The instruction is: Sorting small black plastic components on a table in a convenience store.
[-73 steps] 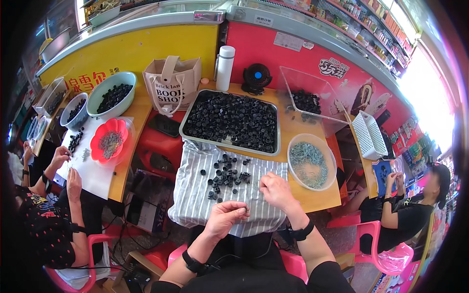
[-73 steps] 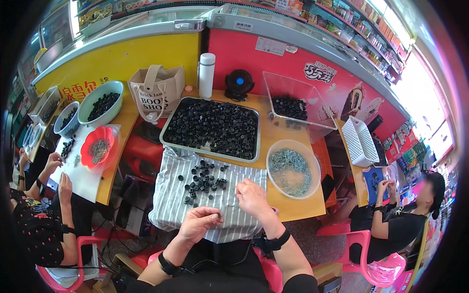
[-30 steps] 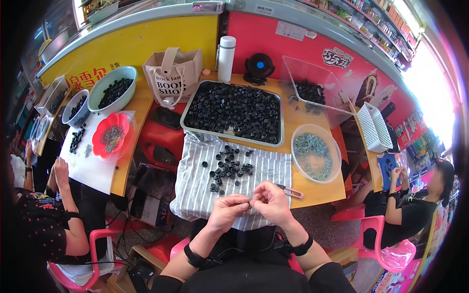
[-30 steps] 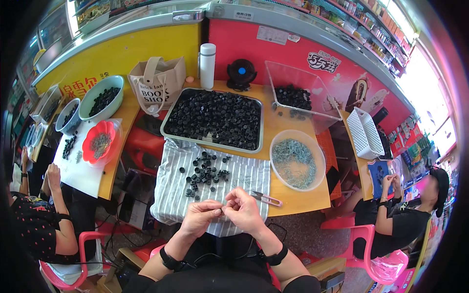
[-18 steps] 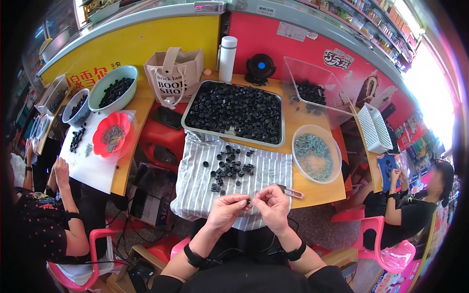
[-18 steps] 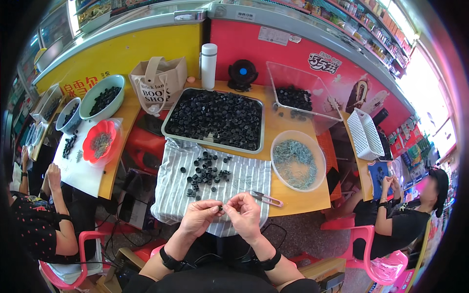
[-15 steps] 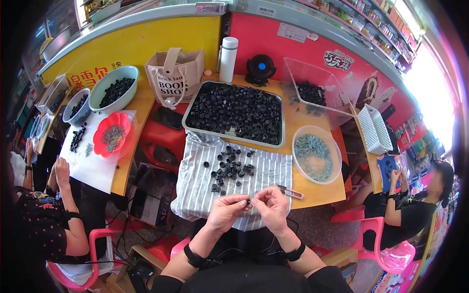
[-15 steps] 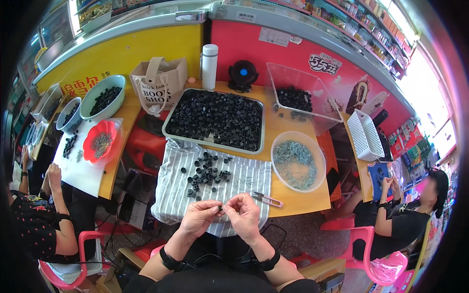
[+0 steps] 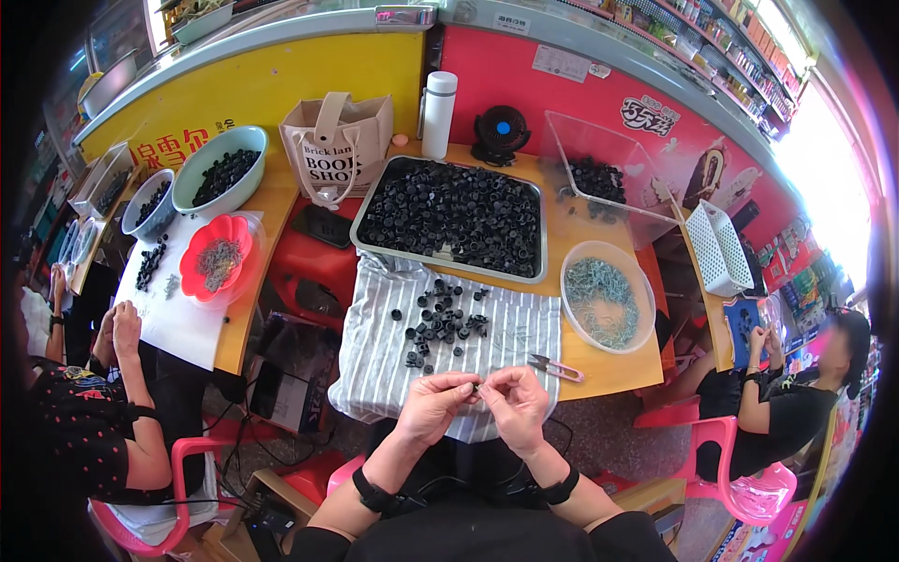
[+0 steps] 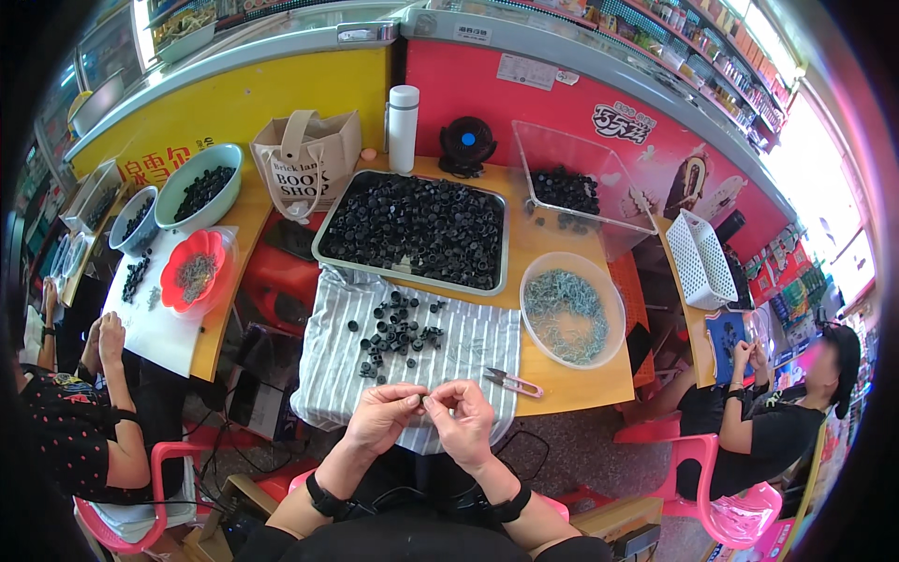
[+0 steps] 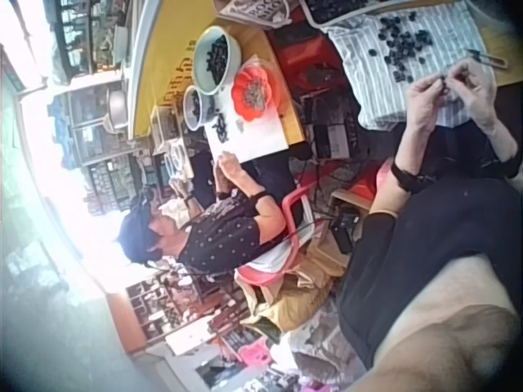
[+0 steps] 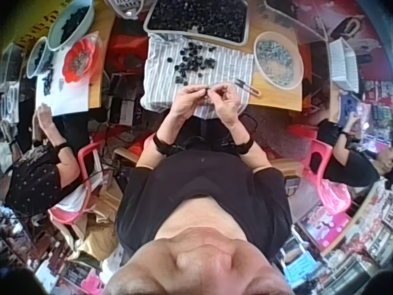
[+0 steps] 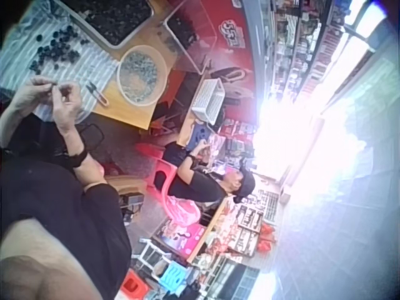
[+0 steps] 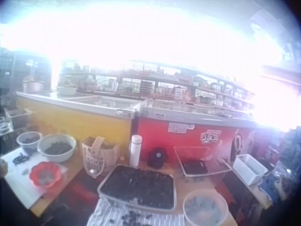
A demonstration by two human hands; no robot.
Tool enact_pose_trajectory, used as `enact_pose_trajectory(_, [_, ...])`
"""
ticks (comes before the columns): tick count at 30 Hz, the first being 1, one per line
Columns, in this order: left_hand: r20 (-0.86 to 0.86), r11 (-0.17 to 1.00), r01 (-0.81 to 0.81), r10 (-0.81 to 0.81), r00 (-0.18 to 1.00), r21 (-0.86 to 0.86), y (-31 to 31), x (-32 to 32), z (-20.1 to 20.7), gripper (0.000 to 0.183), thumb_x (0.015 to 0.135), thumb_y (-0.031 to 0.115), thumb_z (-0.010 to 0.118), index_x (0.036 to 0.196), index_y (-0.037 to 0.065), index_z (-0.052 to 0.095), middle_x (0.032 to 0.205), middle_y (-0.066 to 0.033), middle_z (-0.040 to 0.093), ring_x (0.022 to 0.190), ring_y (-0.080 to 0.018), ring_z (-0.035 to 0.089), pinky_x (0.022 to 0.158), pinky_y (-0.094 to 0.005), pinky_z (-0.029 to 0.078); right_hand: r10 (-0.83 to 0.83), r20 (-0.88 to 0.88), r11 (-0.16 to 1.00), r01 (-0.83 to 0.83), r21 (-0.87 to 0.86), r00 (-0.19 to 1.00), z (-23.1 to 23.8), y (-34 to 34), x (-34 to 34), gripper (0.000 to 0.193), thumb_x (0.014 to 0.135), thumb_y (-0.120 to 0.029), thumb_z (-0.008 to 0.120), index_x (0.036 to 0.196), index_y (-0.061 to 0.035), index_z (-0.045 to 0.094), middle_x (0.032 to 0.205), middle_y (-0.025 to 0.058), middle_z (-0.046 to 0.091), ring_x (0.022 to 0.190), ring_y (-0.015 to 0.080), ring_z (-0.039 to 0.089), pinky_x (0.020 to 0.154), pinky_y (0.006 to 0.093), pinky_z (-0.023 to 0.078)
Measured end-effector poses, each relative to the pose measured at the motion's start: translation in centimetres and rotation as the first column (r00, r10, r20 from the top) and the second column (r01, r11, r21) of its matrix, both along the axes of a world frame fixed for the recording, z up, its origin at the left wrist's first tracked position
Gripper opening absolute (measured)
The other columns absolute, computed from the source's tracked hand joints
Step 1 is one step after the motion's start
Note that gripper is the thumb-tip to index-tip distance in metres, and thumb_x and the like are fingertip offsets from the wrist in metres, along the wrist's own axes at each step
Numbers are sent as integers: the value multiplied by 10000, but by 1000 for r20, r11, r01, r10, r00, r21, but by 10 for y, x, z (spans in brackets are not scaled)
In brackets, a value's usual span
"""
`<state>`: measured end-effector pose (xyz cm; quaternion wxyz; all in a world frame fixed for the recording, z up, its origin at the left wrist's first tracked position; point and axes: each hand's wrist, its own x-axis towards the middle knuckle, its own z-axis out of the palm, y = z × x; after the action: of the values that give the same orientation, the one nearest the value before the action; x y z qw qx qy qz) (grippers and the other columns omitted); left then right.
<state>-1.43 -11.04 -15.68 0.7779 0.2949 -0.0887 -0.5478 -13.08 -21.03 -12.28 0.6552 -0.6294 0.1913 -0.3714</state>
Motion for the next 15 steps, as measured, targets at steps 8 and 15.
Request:
enact_pose_trajectory(8, [31,1000,-3,3,1000,-10,-1,0,-2,192,919,-35,624,1094,-48,700,1076,-107,683,930,-178,669,860,-296,552,-13,29,995,10,97,999,-4,2,3,154,869,89,665,923,-8,558,890,57,637,762,103,643,697,241,535])
enact_pose_trajectory(15, [38,996,5,-2,999,-89,1,2,-5,210,924,-33,619,1122,-48,687,1099,-108,674,946,-171,661,871,-287,539,87,5,996,-87,18,996,-1,-3,-2,62,901,75,636,910,24,603,893,37,608,806,108,647,740,241,528])
